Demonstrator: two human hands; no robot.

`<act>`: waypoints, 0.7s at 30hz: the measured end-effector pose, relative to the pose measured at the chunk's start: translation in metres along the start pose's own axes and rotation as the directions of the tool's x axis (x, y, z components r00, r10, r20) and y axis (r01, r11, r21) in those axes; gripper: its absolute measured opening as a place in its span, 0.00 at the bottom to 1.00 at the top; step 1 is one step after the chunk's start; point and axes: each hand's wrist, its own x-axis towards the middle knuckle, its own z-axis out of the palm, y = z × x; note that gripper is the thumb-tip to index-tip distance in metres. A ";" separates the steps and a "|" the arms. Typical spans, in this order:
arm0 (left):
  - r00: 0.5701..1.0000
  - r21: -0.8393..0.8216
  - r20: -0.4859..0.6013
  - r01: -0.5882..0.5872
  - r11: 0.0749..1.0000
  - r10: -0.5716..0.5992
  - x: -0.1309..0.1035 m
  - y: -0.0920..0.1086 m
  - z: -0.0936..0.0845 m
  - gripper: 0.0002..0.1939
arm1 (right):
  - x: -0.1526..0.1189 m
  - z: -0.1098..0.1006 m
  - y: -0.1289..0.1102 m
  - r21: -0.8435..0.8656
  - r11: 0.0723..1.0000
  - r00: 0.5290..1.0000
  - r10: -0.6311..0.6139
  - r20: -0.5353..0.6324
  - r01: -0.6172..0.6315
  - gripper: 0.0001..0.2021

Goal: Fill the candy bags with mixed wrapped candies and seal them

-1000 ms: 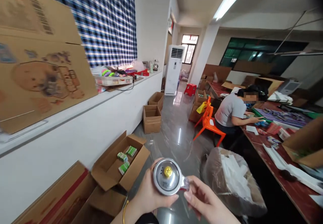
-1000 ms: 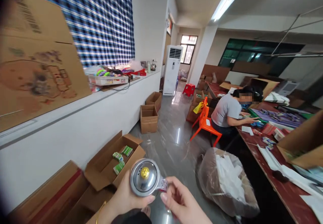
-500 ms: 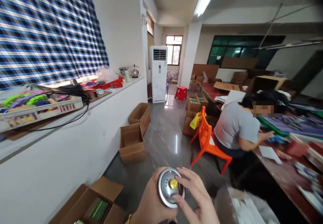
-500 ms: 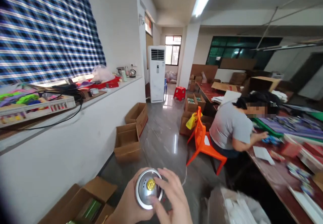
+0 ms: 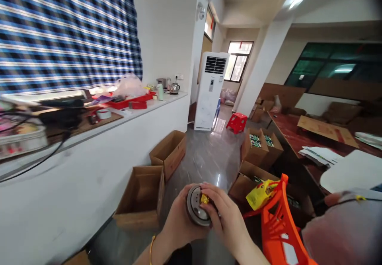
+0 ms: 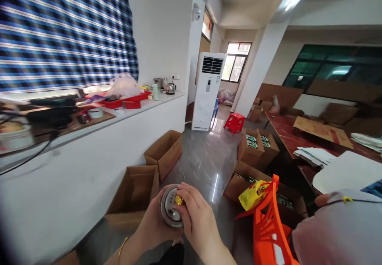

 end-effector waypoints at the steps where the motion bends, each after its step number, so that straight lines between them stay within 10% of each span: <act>1: 0.999 0.010 0.034 -0.030 0.999 0.030 0.035 -0.003 0.001 0.34 | 0.021 -0.004 0.025 0.034 0.998 0.998 0.046 -0.033 -0.045 0.13; 5: 0.989 0.044 0.132 -0.078 0.996 0.072 0.173 -0.016 0.010 0.36 | 0.102 -0.028 0.122 0.309 0.898 0.904 0.382 -0.192 -0.313 0.10; 11: 0.977 0.057 0.189 -0.110 0.992 0.098 0.356 -0.067 0.030 0.37 | 0.203 -0.049 0.280 0.866 0.368 0.621 0.779 -0.088 -0.339 0.16; 17: 0.992 0.132 0.089 -0.104 0.986 0.092 0.522 -0.105 0.033 0.36 | 0.315 -0.056 0.454 0.952 -0.033 0.561 0.801 0.208 -0.305 0.13; 21: 0.988 0.234 0.089 -0.142 0.962 0.124 0.618 -0.103 0.012 0.43 | 0.418 -0.047 0.551 0.853 -0.137 0.620 0.631 0.467 -0.503 0.09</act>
